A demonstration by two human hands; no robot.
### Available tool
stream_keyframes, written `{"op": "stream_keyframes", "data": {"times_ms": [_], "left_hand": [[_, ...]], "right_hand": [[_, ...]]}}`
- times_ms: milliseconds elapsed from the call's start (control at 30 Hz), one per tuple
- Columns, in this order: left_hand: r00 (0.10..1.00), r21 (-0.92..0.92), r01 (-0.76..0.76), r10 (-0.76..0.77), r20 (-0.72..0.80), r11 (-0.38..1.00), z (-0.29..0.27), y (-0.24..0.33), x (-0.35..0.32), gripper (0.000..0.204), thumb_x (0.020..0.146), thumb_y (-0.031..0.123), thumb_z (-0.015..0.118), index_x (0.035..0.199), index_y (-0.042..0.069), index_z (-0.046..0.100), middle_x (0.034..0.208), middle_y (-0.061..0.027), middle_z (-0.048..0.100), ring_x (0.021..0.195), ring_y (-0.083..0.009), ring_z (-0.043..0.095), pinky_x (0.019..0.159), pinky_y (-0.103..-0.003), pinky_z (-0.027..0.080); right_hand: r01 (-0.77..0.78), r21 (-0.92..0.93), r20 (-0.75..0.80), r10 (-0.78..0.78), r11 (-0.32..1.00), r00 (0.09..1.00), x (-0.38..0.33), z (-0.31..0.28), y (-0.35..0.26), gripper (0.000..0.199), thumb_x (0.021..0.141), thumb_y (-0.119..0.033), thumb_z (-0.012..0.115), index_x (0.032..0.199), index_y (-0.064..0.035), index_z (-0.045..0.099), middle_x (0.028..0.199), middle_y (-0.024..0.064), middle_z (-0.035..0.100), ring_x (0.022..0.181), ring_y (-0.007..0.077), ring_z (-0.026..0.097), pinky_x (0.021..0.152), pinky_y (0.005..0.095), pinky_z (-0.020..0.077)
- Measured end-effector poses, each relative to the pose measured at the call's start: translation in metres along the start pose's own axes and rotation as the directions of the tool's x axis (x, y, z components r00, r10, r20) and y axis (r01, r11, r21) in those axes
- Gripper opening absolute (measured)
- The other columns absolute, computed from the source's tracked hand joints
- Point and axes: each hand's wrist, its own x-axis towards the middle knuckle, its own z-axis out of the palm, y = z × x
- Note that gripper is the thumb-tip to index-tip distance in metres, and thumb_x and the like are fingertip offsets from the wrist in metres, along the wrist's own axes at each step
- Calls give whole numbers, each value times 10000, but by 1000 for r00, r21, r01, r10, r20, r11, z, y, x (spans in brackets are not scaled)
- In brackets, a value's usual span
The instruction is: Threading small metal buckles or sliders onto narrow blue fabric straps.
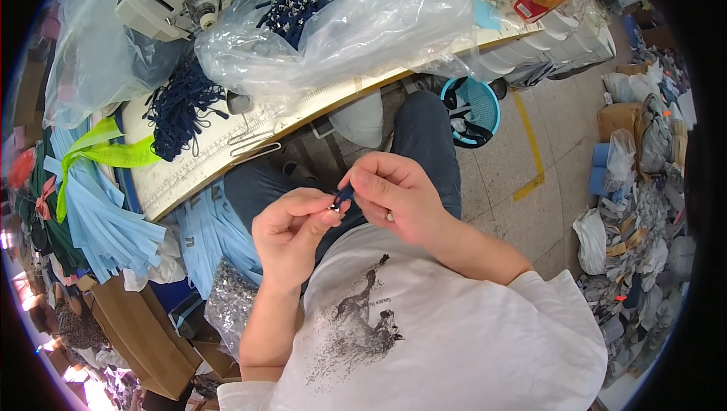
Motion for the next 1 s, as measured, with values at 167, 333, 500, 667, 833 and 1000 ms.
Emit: {"op": "stream_keyframes", "data": {"times_ms": [167, 333, 500, 667, 833, 1000], "left_hand": [[998, -144, 60, -64, -24, 988, 3, -4, 2, 164, 828, -133, 613, 973, -59, 629, 958, -155, 649, 837, -191, 657, 753, -264, 543], [985, 49, 62, -53, -162, 997, 11, -3, 0, 234, 798, -119, 657, 1022, -56, 634, 940, -119, 662, 802, -164, 655, 750, -254, 533], [983, 634, -134, 183, -12, 761, 10, 3, 4, 363, 729, -128, 703, 1071, -37, 625, 920, -85, 632, 765, -128, 588, 694, -233, 478], [972, 632, -203, 232, 37, 748, 9, 7, 4, 293, 730, -141, 688, 1003, -47, 640, 954, -106, 624, 744, -126, 572, 680, -228, 465], [964, 498, -207, 261, -41, 842, 11, 7, 3, 273, 691, -146, 703, 936, -33, 669, 851, -105, 650, 672, -125, 579, 615, -215, 465], [974, 293, -187, 217, -72, 938, 11, 4, -3, 276, 714, -178, 664, 958, -49, 659, 907, -143, 640, 724, -133, 588, 630, -204, 463]], "right_hand": [[-23, 90, -70, 29, 996, 997, 1, 4, 2, 216, 966, -236, 565, 962, -27, 616, 608, -45, 473, 485, 0, 352, 404, 183, 232], [80, -83, -145, -91, 993, 985, 1, 5, 1, 196, 943, -226, 604, 932, -32, 626, 704, -23, 562, 515, -2, 379, 428, 178, 265], [117, -259, -144, -158, 959, 977, -2, 9, 1, 169, 928, -195, 629, 916, -27, 645, 775, -33, 595, 635, -3, 440, 533, 170, 349], [113, -300, -108, -152, 947, 983, -3, 10, 0, 170, 936, -196, 617, 914, -30, 645, 725, -53, 551, 635, -6, 436, 532, 169, 345], [39, -90, -160, -53, 995, 986, -2, 6, 1, 204, 960, -239, 577, 921, -46, 628, 613, -72, 451, 511, -3, 357, 429, 180, 251], [55, -30, -165, -59, 998, 985, -2, 4, 4, 218, 972, -257, 554, 952, -49, 614, 586, -75, 419, 482, 2, 339, 410, 184, 229]]}}
